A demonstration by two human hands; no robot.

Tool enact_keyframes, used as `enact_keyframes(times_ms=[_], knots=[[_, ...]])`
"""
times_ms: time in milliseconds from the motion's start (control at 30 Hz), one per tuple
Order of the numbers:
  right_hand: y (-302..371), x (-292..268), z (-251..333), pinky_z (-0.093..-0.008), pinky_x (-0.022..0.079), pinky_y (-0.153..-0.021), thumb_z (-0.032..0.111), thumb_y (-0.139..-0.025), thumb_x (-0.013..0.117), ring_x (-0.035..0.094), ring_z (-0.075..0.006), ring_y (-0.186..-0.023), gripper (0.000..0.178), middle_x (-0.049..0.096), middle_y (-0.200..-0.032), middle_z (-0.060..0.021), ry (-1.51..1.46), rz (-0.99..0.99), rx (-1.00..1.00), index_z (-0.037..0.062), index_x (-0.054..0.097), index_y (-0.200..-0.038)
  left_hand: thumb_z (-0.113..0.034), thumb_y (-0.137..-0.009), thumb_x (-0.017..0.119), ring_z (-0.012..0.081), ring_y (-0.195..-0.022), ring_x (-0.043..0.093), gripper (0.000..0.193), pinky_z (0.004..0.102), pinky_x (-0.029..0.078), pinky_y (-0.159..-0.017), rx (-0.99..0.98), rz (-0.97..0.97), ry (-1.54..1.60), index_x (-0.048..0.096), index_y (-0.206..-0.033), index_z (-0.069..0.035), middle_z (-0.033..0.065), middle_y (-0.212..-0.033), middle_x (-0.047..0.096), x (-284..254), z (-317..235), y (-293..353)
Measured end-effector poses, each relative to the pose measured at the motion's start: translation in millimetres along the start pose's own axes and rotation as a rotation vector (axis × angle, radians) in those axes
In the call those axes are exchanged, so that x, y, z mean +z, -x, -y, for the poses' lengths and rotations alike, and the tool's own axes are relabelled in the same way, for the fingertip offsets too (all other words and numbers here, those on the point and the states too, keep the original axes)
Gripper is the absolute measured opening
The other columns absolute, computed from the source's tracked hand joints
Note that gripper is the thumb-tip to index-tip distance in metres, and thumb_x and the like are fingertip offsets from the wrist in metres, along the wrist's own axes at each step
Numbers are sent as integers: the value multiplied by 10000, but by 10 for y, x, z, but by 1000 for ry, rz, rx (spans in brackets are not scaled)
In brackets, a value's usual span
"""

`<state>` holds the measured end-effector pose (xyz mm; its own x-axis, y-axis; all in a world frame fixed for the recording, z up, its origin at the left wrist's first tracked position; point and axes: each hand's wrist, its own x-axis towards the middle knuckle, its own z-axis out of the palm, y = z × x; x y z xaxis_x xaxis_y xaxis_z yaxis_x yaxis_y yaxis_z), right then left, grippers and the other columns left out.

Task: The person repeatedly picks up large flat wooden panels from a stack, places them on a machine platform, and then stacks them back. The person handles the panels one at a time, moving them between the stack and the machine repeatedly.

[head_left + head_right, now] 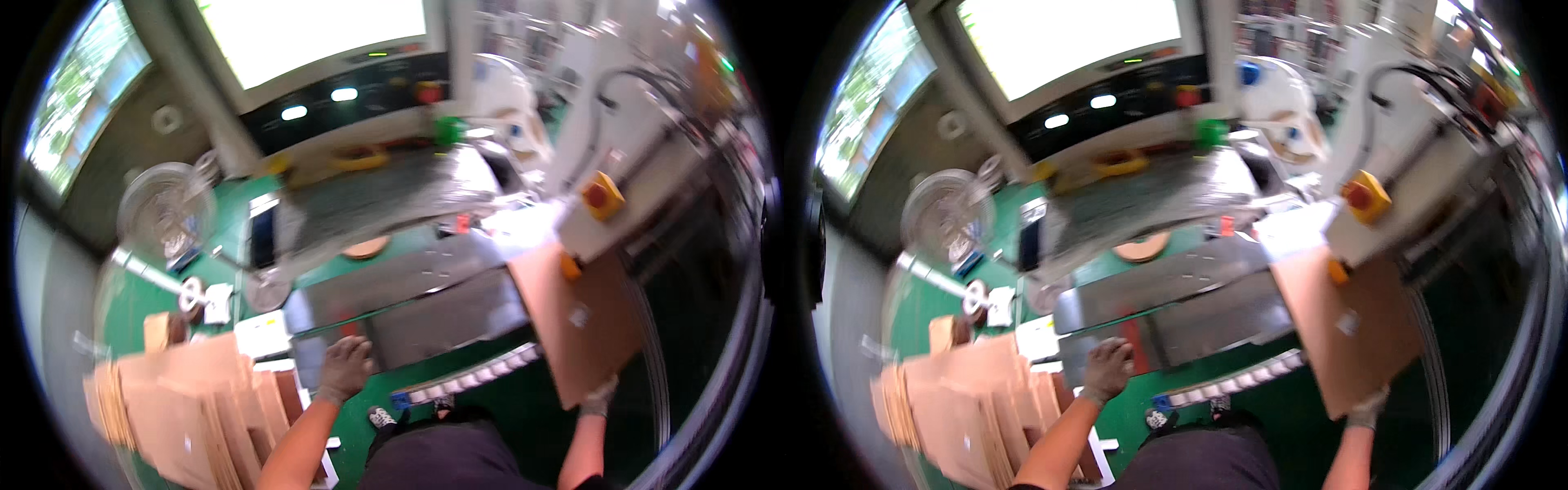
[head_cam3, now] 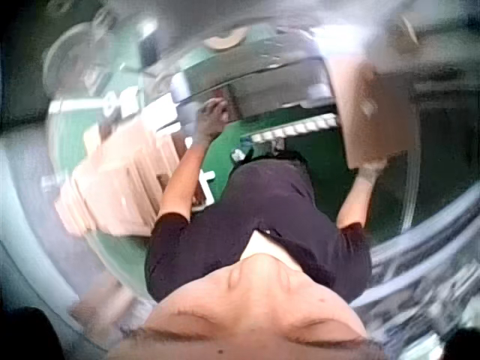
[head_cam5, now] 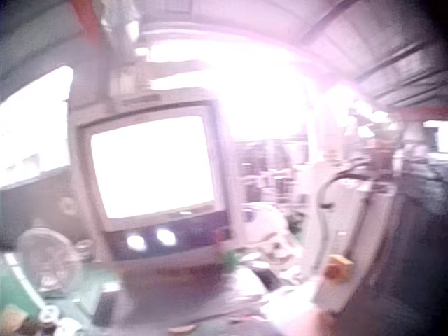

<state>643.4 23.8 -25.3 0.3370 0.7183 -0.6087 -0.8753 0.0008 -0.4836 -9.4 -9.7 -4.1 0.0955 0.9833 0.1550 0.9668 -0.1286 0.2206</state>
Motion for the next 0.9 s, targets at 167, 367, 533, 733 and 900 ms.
enact_keyframes(times_ms=[167, 367, 533, 733, 900], knots=[[-237, 483, 97, -476, 518, -1024, 460, -1066, 483, 641, -319, -1198, 571, 657, -1383, -129, 423, -119, -57, 40, 571, -1443, -293, -1006, 572, 259, -1464, 476, 428, 449, 346, -1249, -113, 43, -44, 625, -1413, -174, 37, -1501, 577, 278, -89, 24], [286, 1097, -749, -390, 524, -841, 361, -1074, 510, 669, -265, -984, 433, 713, -1168, -112, 683, -105, -293, -7, 665, -1243, -311, -1020, 571, 328, -1650, 216, 625, 483, 141, -1346, -274, 205, 230, 483, -1593, -76, 120, -1760, 303, 86, -307, 502], [1189, 1112, -1991, -319, 529, -689, 278, -1081, 532, 692, -221, -806, 386, 759, -989, -98, 872, 210, -84, -45, 743, -1076, -261, -960, 621, 356, -1610, 286, 623, 488, 232, -1307, -316, 30, 122, 527, -1548, -78, 142, -1713, 366, -243, 151, 1597], [1856, 1554, -3434, -437, 593, -847, 396, -1058, 634, 745, -326, -962, 403, 786, -1076, -144, 1631, 1577, -1150, 27, 779, -1127, -253, -867, 635, 468, -956, 704, 289, 568, 561, -859, -1415, -317, -1, 746, -1045, -54, 264, -1026, 725, -525, 1486, 3804], [2125, 1639, -3678, -475, 591, -826, 493, -1054, 614, 745, -360, -961, 423, 793, -1081, -124, 2236, 1259, -930, 123, 806, -1123, -316, -871, 610, 423, -992, 738, 394, 534, 564, -898, -2167, -1224, 228, 716, -1075, 3, 273, -1044, 756, -520, 2115, 6080]])
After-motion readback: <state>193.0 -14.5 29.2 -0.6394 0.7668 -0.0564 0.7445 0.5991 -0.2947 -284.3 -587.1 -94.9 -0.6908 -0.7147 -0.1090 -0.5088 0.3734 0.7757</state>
